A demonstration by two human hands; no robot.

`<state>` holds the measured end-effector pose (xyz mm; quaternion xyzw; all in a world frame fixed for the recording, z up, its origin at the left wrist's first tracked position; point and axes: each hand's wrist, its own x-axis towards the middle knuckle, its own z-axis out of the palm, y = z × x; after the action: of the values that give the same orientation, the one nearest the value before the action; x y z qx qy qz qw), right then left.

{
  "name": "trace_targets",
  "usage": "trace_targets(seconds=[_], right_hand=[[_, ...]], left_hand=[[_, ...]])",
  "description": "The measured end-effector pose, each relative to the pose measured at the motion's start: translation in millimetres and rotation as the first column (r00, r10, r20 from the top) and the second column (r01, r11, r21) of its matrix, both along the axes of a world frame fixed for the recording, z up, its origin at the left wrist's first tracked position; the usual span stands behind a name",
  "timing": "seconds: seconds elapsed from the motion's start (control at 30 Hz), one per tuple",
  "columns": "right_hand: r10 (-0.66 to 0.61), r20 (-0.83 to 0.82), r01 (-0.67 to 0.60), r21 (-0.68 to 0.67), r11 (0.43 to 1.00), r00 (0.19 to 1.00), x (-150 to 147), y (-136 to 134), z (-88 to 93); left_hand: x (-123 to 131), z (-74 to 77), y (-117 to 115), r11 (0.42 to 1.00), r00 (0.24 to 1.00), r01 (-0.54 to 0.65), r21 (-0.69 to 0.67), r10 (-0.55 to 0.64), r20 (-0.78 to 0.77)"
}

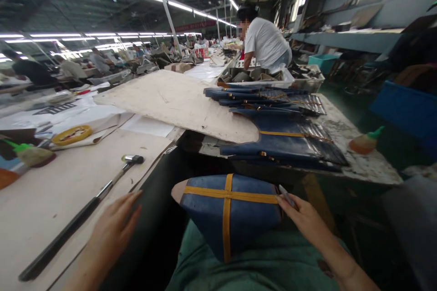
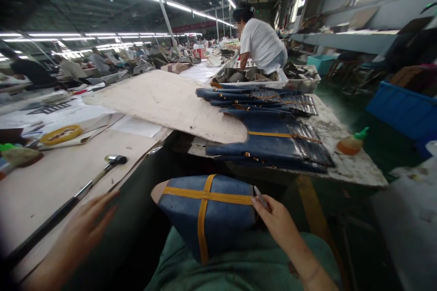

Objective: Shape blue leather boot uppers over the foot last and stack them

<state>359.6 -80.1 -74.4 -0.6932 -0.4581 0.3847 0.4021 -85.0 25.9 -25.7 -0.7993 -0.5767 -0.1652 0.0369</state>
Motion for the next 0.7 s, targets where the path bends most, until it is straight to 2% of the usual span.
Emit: trace_targets(seconds=[0.1, 0.2, 0.3, 0.43, 0.57, 0.63, 0.7], right_hand=[[0.022, -0.008, -0.022, -0.02, 1.0, 1.0, -3.4, 5.6, -0.1], [0.002, 0.033, -0.002, 0.004, 1.0, 0.999, -6.3, 5.7, -2.0], [-0.024, 0.048, 0.024, 0.014, 1.0, 0.999, -9.9, 5.2, -2.2], [-0.024, -0.027, 0.024, 0.01, 1.0, 0.999, -11.7, 7.5, -0.1], [0.014, -0.036, -0.012, 0.031, 0.999, 0.999, -9.7, 7.9, 5.9], [0.025, 0.014, -0.026, 0.057, 0.998, 1.0, -10.2, 7.3, 15.8], [0.042, 0.098, -0.051, 0.088, 0.995, 0.994, -14.1, 8.1, 34.4]], left_hand=[[62.5, -21.4, -4.9, 0.984, 0.984, 0.177, 0.001, -0.177, 0.016], [88.7, -40.5, -6.7, 0.97, 0.971, 0.24, 0.045, -0.241, 0.005], [88.1, -49.3, -5.5, 0.965, 0.967, 0.253, 0.063, -0.252, -0.025], [81.9, -45.6, 1.4, 0.97, 0.97, 0.242, -0.02, -0.242, -0.003], [75.3, -46.9, 11.2, 0.979, 0.946, 0.2, -0.047, -0.18, 0.271], [66.4, -57.0, 12.9, 0.996, 0.898, 0.085, -0.037, -0.061, 0.436], [55.2, -75.2, 10.4, 0.992, 0.811, -0.054, -0.112, 0.109, 0.575]])
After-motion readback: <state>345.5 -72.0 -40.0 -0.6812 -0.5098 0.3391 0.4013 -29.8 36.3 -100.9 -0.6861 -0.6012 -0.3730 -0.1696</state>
